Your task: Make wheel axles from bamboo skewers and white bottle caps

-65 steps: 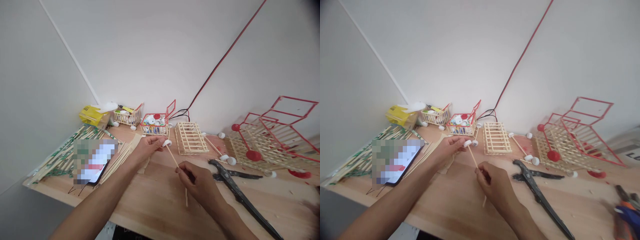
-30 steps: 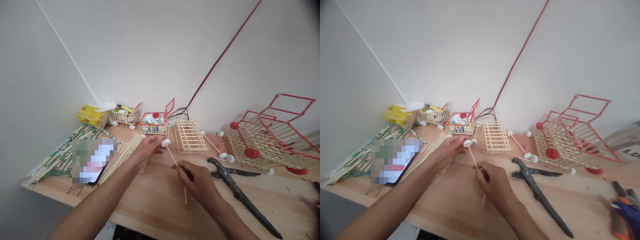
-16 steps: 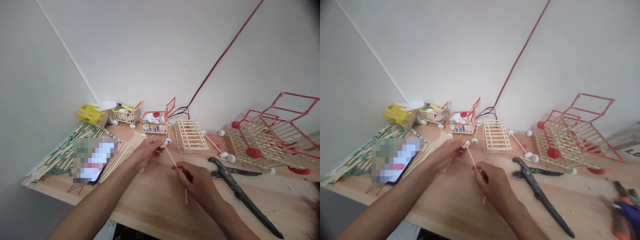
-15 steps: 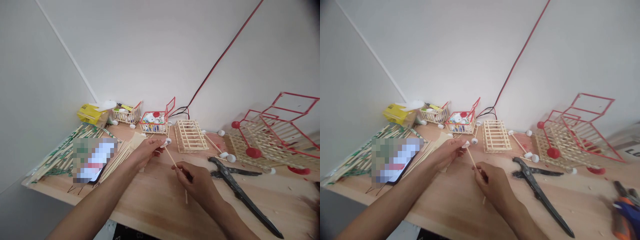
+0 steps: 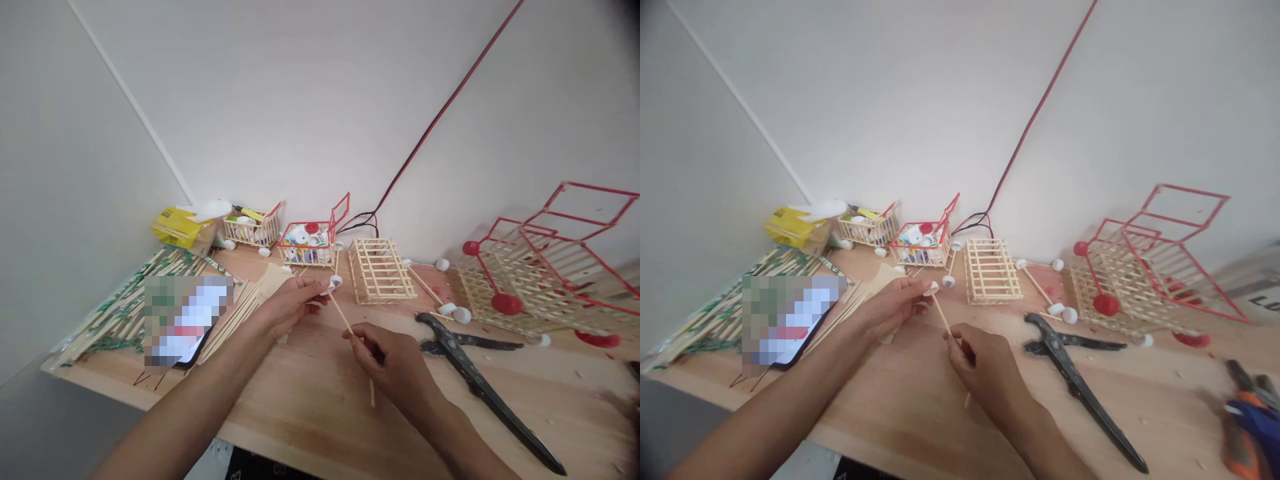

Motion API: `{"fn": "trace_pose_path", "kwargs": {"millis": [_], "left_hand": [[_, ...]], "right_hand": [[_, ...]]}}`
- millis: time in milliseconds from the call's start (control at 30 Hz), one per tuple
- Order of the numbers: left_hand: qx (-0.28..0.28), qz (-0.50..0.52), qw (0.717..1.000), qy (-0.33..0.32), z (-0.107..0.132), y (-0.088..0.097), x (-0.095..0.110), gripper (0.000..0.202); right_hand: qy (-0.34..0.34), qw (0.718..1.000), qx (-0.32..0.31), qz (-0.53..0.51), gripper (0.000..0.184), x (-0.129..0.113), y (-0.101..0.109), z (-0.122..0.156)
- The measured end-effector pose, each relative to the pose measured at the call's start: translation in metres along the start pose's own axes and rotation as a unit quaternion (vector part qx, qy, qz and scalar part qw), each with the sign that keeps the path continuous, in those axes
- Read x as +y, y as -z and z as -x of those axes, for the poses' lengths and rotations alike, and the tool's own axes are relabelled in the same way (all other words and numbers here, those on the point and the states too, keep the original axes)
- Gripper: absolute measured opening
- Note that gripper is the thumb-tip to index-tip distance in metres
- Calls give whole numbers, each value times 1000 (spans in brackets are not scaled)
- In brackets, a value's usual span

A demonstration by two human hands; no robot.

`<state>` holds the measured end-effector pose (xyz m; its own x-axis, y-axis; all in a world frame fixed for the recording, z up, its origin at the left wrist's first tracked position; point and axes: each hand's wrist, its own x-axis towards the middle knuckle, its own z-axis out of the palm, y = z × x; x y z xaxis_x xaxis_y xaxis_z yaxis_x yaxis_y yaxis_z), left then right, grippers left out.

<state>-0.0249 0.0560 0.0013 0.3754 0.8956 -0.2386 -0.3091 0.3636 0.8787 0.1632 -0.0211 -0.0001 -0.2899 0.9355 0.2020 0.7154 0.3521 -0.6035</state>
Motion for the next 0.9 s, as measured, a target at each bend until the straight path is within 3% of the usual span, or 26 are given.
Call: {"fn": "trace_pose_path", "kwargs": {"millis": [433,600,667,767,900], "left_hand": [[-3,-11,1000,2,0,1,-2,32],[9,-30,999,-29,2,3,9,48],[60,-43,993,-90,3,5,16,52],[111,-60,973,-194,3,9,24,44],[116,-96,967,-205,1,9,21,33]], "right_hand": [[1,1000,4,-9,25,0,-2,-1],[-25,997,8,-70,24,4,6,-1],[-46,991,41,-116,25,8,17,-1],[-86,965,156,-193,23,15,41,0],[-89,904,328,-258,23,23,72,1]]}}
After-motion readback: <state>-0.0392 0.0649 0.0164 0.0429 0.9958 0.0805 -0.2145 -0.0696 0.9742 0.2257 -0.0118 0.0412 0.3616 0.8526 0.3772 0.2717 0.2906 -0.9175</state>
